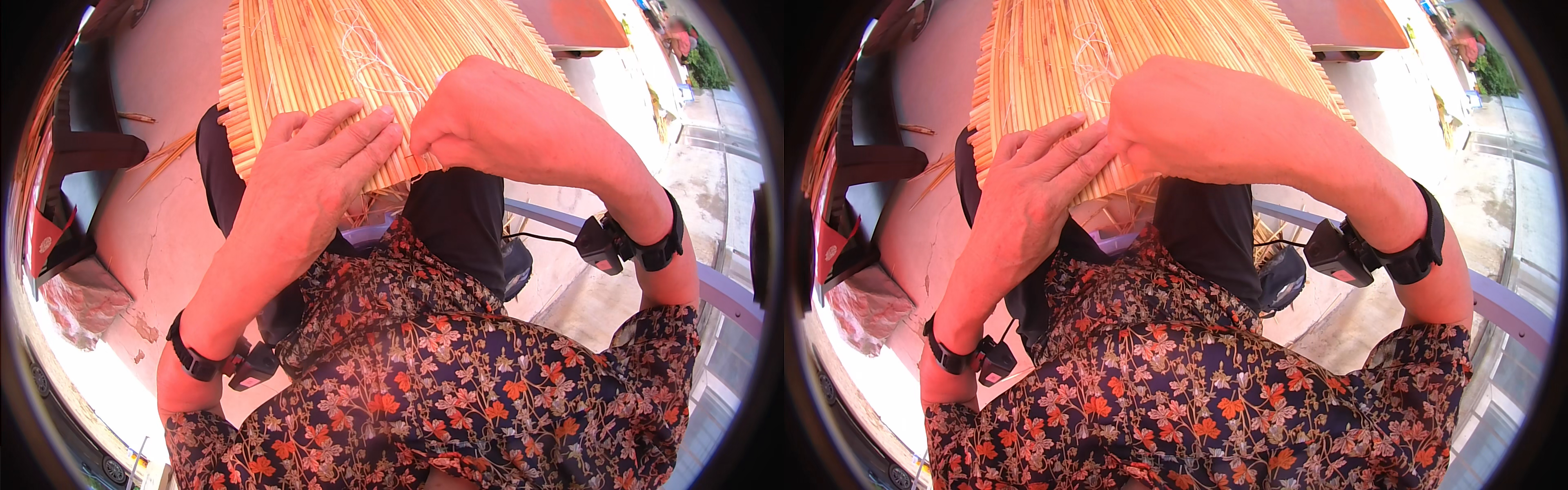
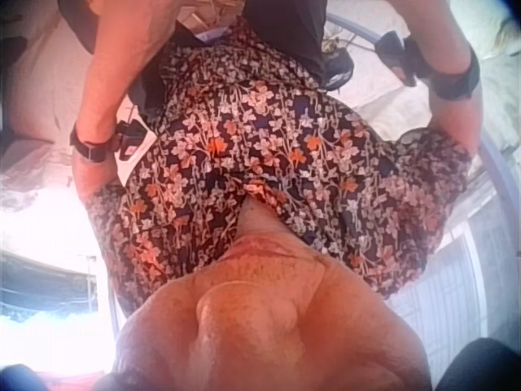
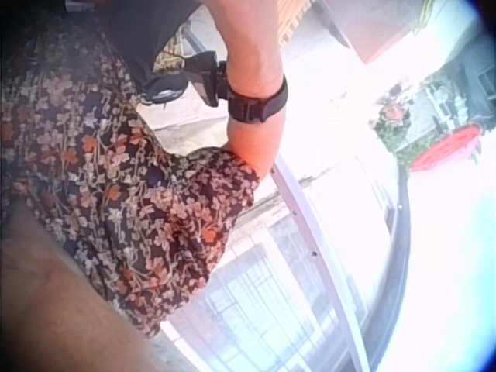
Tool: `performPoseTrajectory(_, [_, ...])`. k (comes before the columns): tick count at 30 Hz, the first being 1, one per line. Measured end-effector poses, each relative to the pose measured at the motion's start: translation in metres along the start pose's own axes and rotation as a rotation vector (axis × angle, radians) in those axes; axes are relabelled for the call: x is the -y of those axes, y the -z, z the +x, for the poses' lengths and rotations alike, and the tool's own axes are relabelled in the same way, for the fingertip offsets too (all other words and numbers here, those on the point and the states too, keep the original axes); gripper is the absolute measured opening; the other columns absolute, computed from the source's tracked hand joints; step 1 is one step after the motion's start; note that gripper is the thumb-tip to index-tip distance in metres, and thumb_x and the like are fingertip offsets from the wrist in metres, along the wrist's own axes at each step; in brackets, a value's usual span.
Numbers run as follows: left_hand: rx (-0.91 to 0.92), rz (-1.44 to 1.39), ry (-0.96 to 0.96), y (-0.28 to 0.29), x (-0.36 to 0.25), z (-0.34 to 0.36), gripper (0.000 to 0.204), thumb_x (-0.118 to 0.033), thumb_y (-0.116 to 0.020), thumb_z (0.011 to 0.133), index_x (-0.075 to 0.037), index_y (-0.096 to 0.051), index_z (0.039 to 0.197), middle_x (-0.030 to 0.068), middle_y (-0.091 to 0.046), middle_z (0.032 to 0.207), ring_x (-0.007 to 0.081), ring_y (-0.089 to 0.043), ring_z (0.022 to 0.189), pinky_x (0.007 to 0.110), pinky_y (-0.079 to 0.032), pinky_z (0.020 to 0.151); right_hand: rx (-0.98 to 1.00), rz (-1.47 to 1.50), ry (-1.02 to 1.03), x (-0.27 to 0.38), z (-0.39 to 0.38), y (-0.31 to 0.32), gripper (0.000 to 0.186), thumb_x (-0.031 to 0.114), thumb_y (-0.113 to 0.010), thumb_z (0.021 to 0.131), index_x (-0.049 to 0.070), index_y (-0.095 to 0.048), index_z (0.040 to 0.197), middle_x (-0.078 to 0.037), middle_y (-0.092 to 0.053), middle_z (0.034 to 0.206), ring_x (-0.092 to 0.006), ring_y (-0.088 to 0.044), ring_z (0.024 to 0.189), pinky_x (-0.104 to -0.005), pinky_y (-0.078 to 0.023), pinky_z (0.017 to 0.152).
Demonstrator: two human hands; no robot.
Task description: The person weaves a bamboo mat by hand, threading white string through the bamboo slats to secure them. They repeatedly adjust the mat's position and pull the string tight to ensure the weave is secure.
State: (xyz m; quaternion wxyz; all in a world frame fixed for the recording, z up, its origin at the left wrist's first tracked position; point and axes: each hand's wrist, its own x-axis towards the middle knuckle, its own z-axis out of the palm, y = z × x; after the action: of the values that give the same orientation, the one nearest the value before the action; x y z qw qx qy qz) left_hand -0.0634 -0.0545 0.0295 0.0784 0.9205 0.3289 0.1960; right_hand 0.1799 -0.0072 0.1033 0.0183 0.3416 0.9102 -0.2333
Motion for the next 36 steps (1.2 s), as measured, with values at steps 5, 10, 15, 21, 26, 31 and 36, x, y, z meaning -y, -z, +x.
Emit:
performPoseTrajectory(5, [0.009, 0.003, 0.004, 0.0, 0.001, 0.0, 0.059, -0.011, -0.071, 0.08, -0.005, -0.067, 0.139, 0.008, -0.067, 0.143, 0.0306, -0.06, 0.133, 0.044, -0.045, 0.106, 0.035, -0.022, -0.001, 0.003, 0.008, 0.004, 0.01, 0.011, -0.067, 0.086, 0.003, -0.071, 0.089, -0.021, -0.063, 0.078, -0.0432, -0.062, 0.078, -0.0487, -0.052, 0.073])
performPoseTrajectory(10, [0.01, 0.002, 0.001, 0.0, 0.0, 0.0, 0.057, -0.011, -0.07, 0.082, -0.004, -0.067, 0.139, 0.0087, -0.067, 0.143, 0.0309, -0.06, 0.133, 0.043, -0.044, 0.106, 0.031, 0.033, 0.001, 0.005, 0.01, 0.006, 0.01, 0.01, -0.066, 0.085, 0.001, -0.069, 0.087, -0.023, -0.061, 0.076, -0.044, -0.06, 0.076, -0.0499, -0.05, 0.071])
performPoseTrajectory(15, [0.013, 0.005, -0.002, 0.0, 0.0, -0.001, 0.058, -0.011, -0.07, 0.082, -0.004, -0.067, 0.139, 0.0088, -0.067, 0.142, 0.031, -0.059, 0.133, 0.044, -0.044, 0.105, 0.033, 0.054, -0.01, 0.003, 0.01, 0.005, 0.011, 0.01, -0.065, 0.085, 0.001, -0.07, 0.088, -0.022, -0.061, 0.076, -0.0432, -0.061, 0.075, -0.0494, -0.05, 0.07])
performPoseTrajectory(21, [0.008, 0.004, -0.001, 0.0, 0.0, -0.001, 0.059, -0.012, -0.072, 0.08, -0.003, -0.067, 0.138, 0.0091, -0.067, 0.143, 0.031, -0.059, 0.132, 0.044, -0.045, 0.105, 0.012, 0.026, -0.008, 0.001, 0.009, -0.001, 0.014, 0.01, -0.063, 0.086, 0.002, -0.074, 0.09, -0.022, -0.064, 0.077, -0.0422, -0.064, 0.076, -0.0491, -0.052, 0.072])
performPoseTrajectory(26, [0.016, 0.02, -0.006, -0.001, 0.0, -0.002, 0.06, -0.012, -0.074, 0.078, -0.003, -0.067, 0.137, 0.0091, -0.066, 0.144, 0.031, -0.059, 0.133, 0.044, -0.044, 0.105, 0.029, 0.008, 0.017, 0.001, 0.01, -0.006, 0.016, 0.011, -0.064, 0.087, 0.004, -0.077, 0.094, -0.022, -0.066, 0.079, -0.0425, -0.066, 0.079, -0.0492, -0.054, 0.075])
performPoseTrajectory(31, [0.003, 0.037, -0.021, -0.006, 0.001, -0.005, 0.063, -0.012, -0.076, 0.074, -0.003, -0.068, 0.135, 0.0089, -0.065, 0.145, 0.0303, -0.058, 0.134, 0.045, -0.045, 0.104, 0.006, -0.061, -0.019, 0.005, 0.012, -0.023, 0.018, 0.012, -0.064, 0.088, 0.008, -0.078, 0.098, -0.021, -0.069, 0.082, -0.0428, -0.068, 0.083, -0.0504, -0.055, 0.078])
performPoseTrajectory(36, [-0.021, 0.048, -0.003, -0.014, -0.001, -0.01, 0.047, -0.009, -0.066, 0.084, -0.004, -0.071, 0.131, 0.0102, -0.068, 0.141, 0.0304, -0.06, 0.135, 0.044, -0.046, 0.104, 0.052, -0.122, -0.009, 0.008, 0.014, -0.024, 0.018, 0.01, -0.064, 0.089, 0.008, -0.079, 0.1, -0.021, -0.07, 0.084, -0.0428, -0.069, 0.084, -0.0502, -0.055, 0.079])
